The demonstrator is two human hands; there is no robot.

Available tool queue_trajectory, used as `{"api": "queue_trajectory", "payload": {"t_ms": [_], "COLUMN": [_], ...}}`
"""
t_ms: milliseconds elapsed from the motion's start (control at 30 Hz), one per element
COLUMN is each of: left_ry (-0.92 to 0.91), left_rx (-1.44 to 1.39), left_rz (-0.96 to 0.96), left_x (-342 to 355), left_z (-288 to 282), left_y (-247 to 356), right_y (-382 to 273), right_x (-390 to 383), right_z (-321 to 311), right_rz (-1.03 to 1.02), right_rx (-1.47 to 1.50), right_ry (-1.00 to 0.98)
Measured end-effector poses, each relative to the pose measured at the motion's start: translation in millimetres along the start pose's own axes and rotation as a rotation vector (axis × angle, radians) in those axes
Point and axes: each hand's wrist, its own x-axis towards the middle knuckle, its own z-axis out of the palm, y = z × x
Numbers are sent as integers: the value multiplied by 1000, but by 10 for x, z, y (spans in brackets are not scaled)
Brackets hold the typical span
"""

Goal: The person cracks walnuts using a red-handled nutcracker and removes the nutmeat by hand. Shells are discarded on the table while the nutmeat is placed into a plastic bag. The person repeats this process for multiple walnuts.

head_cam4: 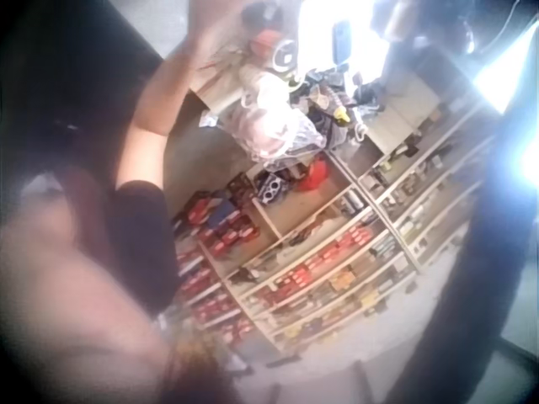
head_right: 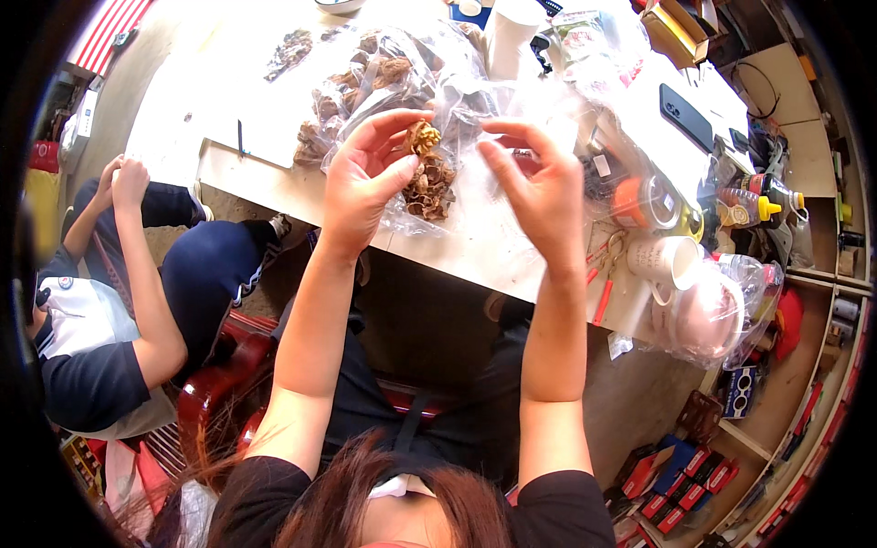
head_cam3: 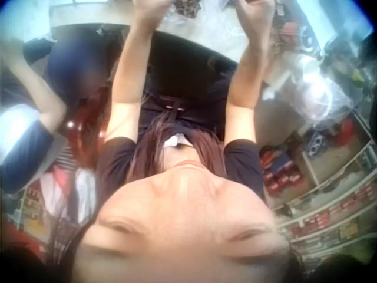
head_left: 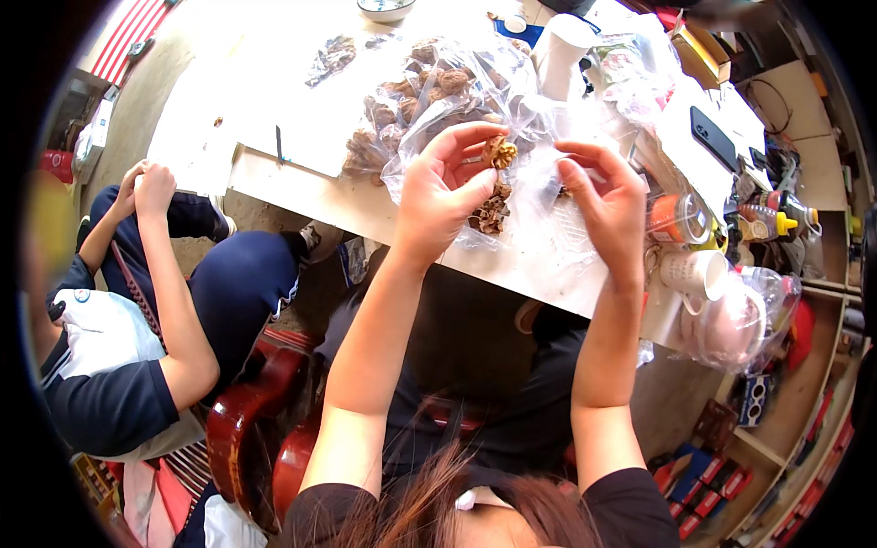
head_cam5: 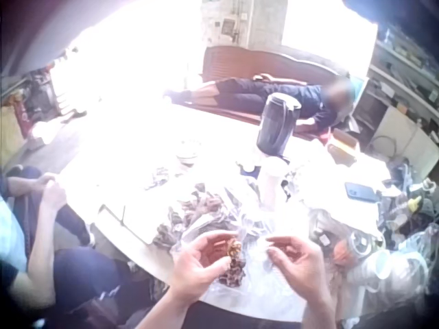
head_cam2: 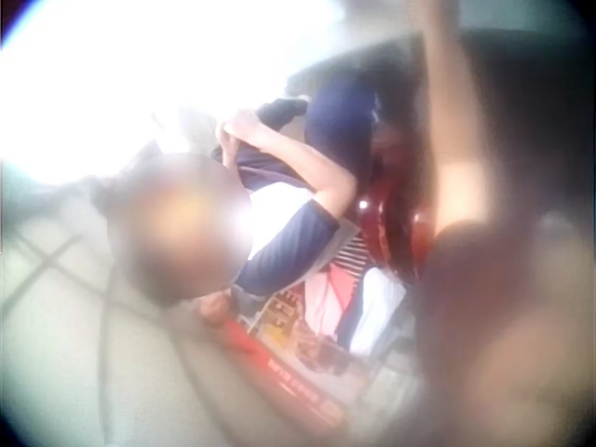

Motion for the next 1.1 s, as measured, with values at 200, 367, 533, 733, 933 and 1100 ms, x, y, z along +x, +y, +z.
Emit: {"api": "queue_trajectory", "payload": {"t_ms": [200, 367, 533, 733, 933, 1100], "left_ry": [-51, 13, 34, 83, 74, 52], "left_rx": [96, 534, 624, 560, 395, 130], "left_rz": [53, 291, 326, 311, 221, 83], "left_x": [-14, 7, -3, -35, -24, -18], "left_z": [36, 72, 39, 61, 79, 75], "left_y": [-109, -78, -88, -93, -58, 4], "right_y": [119, 170, 144, 136, 128, 131], "right_x": [-7, -7, 3, -4, 9, 18], "right_z": [371, 418, 399, 452, 479, 500], "right_rz": [11, -4, 16, -4, -57, -182], "right_rx": [288, 264, 263, 254, 285, 160], "right_ry": [-66, -60, -42, -23, 23, 56]}}
